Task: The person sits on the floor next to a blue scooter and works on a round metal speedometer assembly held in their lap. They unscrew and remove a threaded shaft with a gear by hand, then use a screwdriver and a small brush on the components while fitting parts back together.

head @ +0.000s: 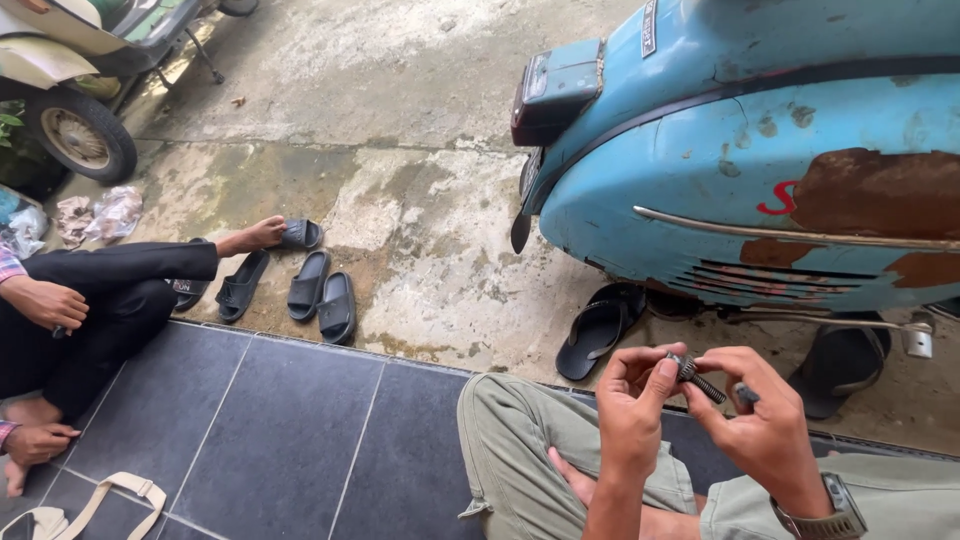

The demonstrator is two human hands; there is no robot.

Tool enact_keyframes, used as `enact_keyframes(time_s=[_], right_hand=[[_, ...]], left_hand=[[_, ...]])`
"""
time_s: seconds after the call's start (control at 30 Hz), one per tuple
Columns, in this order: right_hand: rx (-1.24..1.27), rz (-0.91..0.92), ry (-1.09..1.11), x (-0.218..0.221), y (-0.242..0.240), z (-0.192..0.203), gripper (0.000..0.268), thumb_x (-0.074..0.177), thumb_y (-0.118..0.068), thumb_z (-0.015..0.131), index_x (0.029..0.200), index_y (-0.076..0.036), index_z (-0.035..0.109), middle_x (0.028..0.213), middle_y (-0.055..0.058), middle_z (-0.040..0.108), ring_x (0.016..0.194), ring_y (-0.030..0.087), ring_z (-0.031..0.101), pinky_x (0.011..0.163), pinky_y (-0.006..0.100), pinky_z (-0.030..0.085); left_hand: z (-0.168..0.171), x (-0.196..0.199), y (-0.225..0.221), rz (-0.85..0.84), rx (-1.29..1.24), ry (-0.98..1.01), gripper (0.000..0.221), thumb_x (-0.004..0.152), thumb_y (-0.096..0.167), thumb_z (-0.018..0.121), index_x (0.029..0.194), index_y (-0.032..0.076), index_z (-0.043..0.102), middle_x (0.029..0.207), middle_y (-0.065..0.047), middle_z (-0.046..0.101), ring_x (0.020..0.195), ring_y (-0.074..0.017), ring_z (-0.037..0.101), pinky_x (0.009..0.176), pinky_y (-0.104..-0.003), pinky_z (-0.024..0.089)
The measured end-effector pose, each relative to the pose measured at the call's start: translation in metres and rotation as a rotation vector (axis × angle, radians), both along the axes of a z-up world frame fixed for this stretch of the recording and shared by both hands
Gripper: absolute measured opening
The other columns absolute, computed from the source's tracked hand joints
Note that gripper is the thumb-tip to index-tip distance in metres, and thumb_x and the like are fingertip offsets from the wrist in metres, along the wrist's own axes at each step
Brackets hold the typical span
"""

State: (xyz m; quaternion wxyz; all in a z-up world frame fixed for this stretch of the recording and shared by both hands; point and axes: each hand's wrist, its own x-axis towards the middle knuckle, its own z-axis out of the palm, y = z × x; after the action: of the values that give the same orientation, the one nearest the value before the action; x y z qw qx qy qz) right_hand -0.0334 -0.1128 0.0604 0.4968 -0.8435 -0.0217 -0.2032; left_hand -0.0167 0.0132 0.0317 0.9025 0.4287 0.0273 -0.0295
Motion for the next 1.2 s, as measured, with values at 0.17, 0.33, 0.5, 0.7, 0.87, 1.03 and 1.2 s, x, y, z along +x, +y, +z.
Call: enact_keyframes(time_s=[0.17, 0.33, 0.5, 0.7, 0.87, 1.03, 1.2], right_hand=[[-0.044, 0.021, -0.048, 0.002, -0.005, 0.001, 0.031, 0.073, -0.003, 0.078, 0.103, -0.002, 0.07, 0.106, 0.005, 0.071, 0.071, 0.013, 0.061, 0.053, 0.024, 0.045], [0.007, 0.009, 0.013, 0.001, -0.005, -0.003, 0.028, 0.074, -0.005, 0.076, 0.101, -0.003, 0.069, 0.105, 0.001, 0.069, 0.065, 0.009, 0.054, 0.048, 0.021, 0.04], [0.026, 0.034, 0.008, 0.002, -0.007, -0.011, 0.027, 0.075, -0.006, 0.072, 0.1, -0.004, 0.065, 0.104, 0.002, 0.068, 0.078, 0.014, 0.061, 0.057, 0.024, 0.048], [0.081, -0.011, 0.008, 0.003, -0.013, -0.01, 0.035, 0.076, -0.005, 0.078, 0.109, -0.006, 0.069, 0.108, 0.002, 0.063, 0.063, 0.006, 0.049, 0.047, 0.019, 0.038], [0.118, 0.13, 0.093, 0.003, -0.041, -0.019, 0.038, 0.083, -0.006, 0.059, 0.118, -0.007, 0.073, 0.113, 0.006, 0.055, 0.087, 0.014, 0.051, 0.072, 0.025, 0.045], [0.008, 0.154, 0.069, 0.002, -0.05, -0.015, 0.049, 0.093, -0.007, 0.046, 0.138, -0.005, 0.064, 0.106, 0.006, 0.047, 0.081, 0.015, 0.041, 0.069, 0.025, 0.038], [-0.014, 0.186, 0.01, 0.005, -0.051, -0.013, 0.048, 0.087, 0.0, 0.062, 0.135, -0.008, 0.061, 0.104, 0.004, 0.057, 0.082, 0.012, 0.056, 0.066, 0.023, 0.049]], left_hand=[[-0.011, 0.005, -0.002, -0.061, -0.015, 0.003, 0.027, 0.096, 0.009, 0.069, 0.119, -0.004, 0.063, 0.131, -0.017, 0.068, 0.101, -0.0169, 0.067, 0.088, -0.026, 0.058], [-0.015, 0.005, -0.004, -0.085, 0.028, -0.028, 0.025, 0.098, 0.007, 0.065, 0.12, -0.004, 0.066, 0.121, -0.013, 0.07, 0.099, -0.0163, 0.065, 0.087, -0.027, 0.057], [-0.023, 0.002, -0.014, -0.096, -0.009, -0.02, 0.024, 0.101, 0.012, 0.065, 0.12, -0.003, 0.066, 0.111, -0.01, 0.068, 0.086, -0.011, 0.059, 0.081, -0.025, 0.052], [-0.023, -0.001, -0.022, -0.123, -0.011, -0.059, 0.039, 0.098, 0.004, 0.064, 0.136, 0.003, 0.053, 0.124, -0.013, 0.068, 0.108, -0.017, 0.062, 0.097, -0.029, 0.05], [-0.031, 0.007, -0.017, -0.095, -0.084, -0.069, 0.044, 0.101, 0.011, 0.062, 0.142, 0.001, 0.052, 0.125, -0.02, 0.068, 0.105, -0.0204, 0.066, 0.095, -0.033, 0.057], [-0.037, 0.007, -0.012, -0.116, -0.219, -0.034, 0.048, 0.101, 0.013, 0.063, 0.146, -0.001, 0.053, 0.116, -0.014, 0.07, 0.108, -0.0199, 0.066, 0.091, -0.031, 0.056], [-0.033, 0.004, -0.009, -0.115, -0.285, 0.012, 0.05, 0.1, 0.011, 0.064, 0.147, 0.0, 0.051, 0.114, -0.012, 0.071, 0.115, -0.0211, 0.067, 0.096, -0.031, 0.057]])
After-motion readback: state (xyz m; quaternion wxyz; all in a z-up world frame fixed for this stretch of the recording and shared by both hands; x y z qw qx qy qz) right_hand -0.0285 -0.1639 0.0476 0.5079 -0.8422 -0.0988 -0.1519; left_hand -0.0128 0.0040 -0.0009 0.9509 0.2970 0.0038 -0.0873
